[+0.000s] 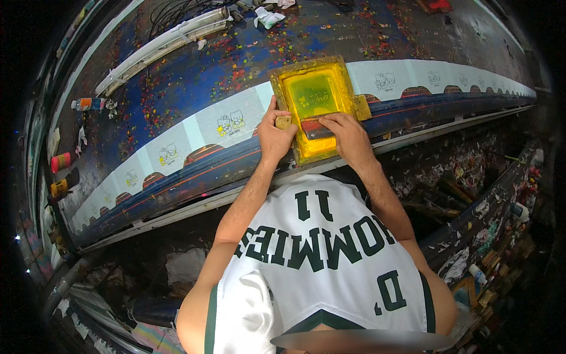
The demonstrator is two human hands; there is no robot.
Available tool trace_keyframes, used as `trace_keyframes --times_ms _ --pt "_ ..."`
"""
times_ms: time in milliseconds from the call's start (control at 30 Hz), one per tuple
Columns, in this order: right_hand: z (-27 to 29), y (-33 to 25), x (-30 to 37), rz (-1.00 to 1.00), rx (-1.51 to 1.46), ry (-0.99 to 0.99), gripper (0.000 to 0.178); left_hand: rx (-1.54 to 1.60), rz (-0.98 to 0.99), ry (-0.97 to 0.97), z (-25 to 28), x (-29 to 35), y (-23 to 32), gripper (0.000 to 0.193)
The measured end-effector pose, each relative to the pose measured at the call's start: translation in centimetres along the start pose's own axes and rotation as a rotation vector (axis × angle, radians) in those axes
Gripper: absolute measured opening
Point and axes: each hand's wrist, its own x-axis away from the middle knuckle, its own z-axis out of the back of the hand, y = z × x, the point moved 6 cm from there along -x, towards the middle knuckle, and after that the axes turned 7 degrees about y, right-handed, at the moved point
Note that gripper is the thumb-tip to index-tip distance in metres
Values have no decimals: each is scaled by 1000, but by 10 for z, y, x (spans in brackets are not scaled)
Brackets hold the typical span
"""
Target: The person pours yellow ink from a small container into a yellow mesh frame and then uses a squeegee to spread the ink evenly across the mesh surface. The person repeatedly moves the squeegee back and forth to coat the mesh uniformly.
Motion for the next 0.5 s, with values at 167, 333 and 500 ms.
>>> trace_keyframes --times_ms 167,333,500 --pt "7 0 3 -37 -28 4 51 34 10 -28 -3 -4 -2 29" --pt "12 3 -2 23 5 -10 47 25 -13 15 -1 0 9 25" --pt "46 45 5 27 -15 22 49 119 -42 8 -49 3 35 24"
